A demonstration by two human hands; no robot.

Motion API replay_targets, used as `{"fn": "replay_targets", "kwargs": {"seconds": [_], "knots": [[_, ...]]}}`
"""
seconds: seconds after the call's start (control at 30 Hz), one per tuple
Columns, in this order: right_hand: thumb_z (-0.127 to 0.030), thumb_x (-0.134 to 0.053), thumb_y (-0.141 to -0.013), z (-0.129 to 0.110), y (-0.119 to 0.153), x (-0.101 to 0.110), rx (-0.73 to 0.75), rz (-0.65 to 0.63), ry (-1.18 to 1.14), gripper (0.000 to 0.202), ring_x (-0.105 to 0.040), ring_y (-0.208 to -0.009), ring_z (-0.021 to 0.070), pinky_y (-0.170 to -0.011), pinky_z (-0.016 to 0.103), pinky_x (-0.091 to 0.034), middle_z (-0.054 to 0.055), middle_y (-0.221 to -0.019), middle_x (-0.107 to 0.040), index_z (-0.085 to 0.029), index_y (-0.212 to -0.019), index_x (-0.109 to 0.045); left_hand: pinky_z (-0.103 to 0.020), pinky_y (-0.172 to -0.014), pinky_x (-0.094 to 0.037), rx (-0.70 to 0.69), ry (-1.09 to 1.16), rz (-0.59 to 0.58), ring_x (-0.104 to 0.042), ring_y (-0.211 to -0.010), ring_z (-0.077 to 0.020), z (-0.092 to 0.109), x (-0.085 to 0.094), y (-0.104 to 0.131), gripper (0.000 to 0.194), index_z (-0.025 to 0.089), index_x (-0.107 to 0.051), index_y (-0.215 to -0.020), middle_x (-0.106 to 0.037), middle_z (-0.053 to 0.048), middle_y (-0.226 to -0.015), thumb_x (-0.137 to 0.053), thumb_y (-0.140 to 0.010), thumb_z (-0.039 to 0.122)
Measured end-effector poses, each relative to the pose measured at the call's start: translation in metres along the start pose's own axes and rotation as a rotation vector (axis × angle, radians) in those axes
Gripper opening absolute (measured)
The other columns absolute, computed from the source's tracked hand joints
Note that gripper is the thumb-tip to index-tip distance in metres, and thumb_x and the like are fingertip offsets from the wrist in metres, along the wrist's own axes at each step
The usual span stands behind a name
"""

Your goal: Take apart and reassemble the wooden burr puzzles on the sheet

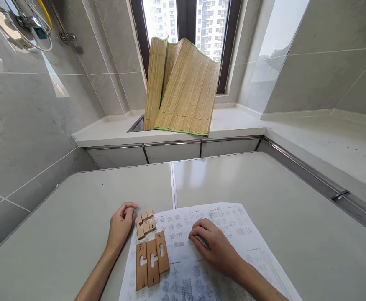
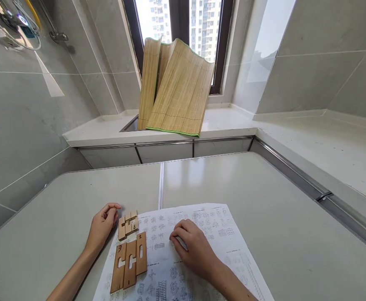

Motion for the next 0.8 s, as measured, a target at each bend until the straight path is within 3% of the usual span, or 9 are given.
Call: {"fn": "replay_targets", "kwargs": {"seconds": [0.27, 0.47, 0.57, 0.67, 0.8], "knots": [[-0.013, -0.057, -0.1, 0.001, 0.001, -0.001, -0.016, 0.0, 0.021, 0.017, -0.069, -0.092, 0.0242, -0.079, 0.04, -0.061, 0.007, -0.102, -0.07, -0.026, -0.095, -0.066, -0.025, -0.054, -0.037, 0.013, 0.001, 0.011, -0.048, -0.055, -0.0177, -0.004, 0.006, 0.019, 0.025, 0.023, -0.066, -0.09, -0.049, 0.005, -0.057, -0.053, -0.085, 0.043], [-0.013, -0.056, -0.1, 0.002, 0.001, -0.004, -0.019, 0.008, 0.024, 0.017, -0.068, -0.092, 0.0244, -0.078, 0.04, -0.06, 0.006, -0.103, -0.069, -0.026, -0.095, -0.065, -0.031, -0.068, -0.052, -0.049, -0.083, 0.042, -0.064, -0.074, -0.0228, 0.002, 0.008, 0.028, 0.033, 0.023, -0.067, -0.093, -0.071, -0.003, -0.084, -0.055, -0.088, 0.054], [-0.015, -0.055, -0.102, 0.003, 0.002, -0.005, -0.019, -0.002, 0.027, 0.016, -0.068, -0.093, 0.0244, -0.079, 0.041, -0.06, 0.007, -0.103, -0.068, -0.026, -0.096, -0.065, -0.039, -0.089, -0.056, -0.154, -0.147, -0.03, -0.069, -0.098, -0.028, 0.01, -0.002, 0.03, 0.037, 0.024, -0.067, -0.102, -0.073, -0.007, -0.108, -0.061, -0.088, 0.057], [-0.018, -0.053, -0.104, 0.003, 0.003, -0.006, -0.022, -0.012, 0.023, 0.016, -0.067, -0.094, 0.0244, -0.079, 0.042, -0.06, 0.008, -0.105, -0.068, -0.026, -0.097, -0.065, -0.045, -0.105, -0.052, -0.27, -0.185, -0.175, -0.064, -0.121, -0.0309, 0.016, -0.016, 0.035, 0.042, 0.025, -0.064, -0.116, -0.067, -0.01, -0.131, -0.068, -0.087, 0.056], [-0.02, -0.05, -0.106, 0.001, 0.004, -0.005, -0.028, -0.029, 0.025, 0.017, -0.066, -0.094, 0.0245, -0.078, 0.041, -0.059, 0.009, -0.105, -0.067, -0.025, -0.099, -0.065, -0.046, -0.1, -0.056, -0.301, -0.227, -0.275, -0.063, -0.123, -0.0318, 0.017, -0.024, 0.04, 0.055, 0.026, -0.059, -0.13, -0.062, -0.011, -0.136, -0.073, -0.087, 0.057]]}}
Point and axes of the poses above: each hand's wrist, its own y-axis away from the middle knuckle, its own x-axis out of the back of the hand, z = x × y, the point moved 6 cm from there along -y, towards the middle knuckle
